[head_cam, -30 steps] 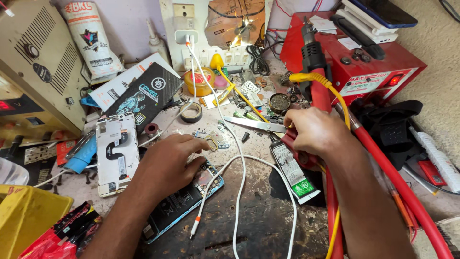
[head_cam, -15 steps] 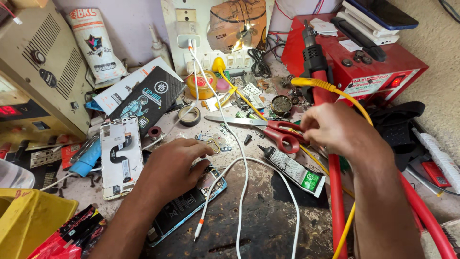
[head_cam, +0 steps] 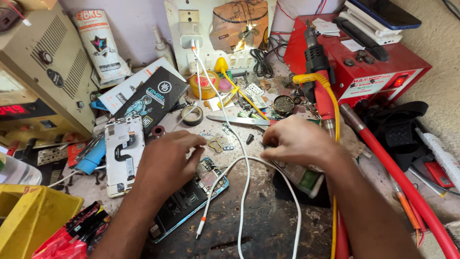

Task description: The person repairs a disassembled smartphone on a cluttered workbench. They remove the back cover and battery, disconnect a cable, use tweezers to lift small components from the motherboard, pry at the board with a metal tool, and drive screws with a screwdriver while repositioning the phone chassis.

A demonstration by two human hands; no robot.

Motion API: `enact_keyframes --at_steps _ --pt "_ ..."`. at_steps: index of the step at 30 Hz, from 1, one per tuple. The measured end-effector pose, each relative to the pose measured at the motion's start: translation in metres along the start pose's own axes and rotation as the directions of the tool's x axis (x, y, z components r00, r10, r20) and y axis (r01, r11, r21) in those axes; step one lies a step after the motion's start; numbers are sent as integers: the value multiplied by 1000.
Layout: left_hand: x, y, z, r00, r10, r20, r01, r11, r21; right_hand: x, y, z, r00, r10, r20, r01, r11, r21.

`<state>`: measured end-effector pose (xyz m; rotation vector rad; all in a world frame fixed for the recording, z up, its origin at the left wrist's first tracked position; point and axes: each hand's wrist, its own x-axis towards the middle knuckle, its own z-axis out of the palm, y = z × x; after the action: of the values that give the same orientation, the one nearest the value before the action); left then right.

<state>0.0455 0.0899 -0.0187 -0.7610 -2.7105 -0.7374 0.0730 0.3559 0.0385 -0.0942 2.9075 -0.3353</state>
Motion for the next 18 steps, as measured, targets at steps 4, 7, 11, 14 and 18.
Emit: enact_keyframes --at_steps 4,7,11,14,18 --pt "1 -3 2 995 -82 -60 75 992 -102 -2 18 -11 990 110 -88 -51 863 503" --pt "1 -2 10 997 12 -75 -44 896 -442 10 9 3 951 -24 -307 254 627 737" --pt "-4 6 24 974 211 -81 -164 413 -896 22 -16 44 950 -135 -282 308 250 918" --pt "-1 9 30 916 -201 347 395 598 -697 27 -16 56 926 -251 -281 353 321 879" --pt "2 0 20 917 -376 133 371 681 -631 31 4 50 646 -485 -589 513 848 -134"
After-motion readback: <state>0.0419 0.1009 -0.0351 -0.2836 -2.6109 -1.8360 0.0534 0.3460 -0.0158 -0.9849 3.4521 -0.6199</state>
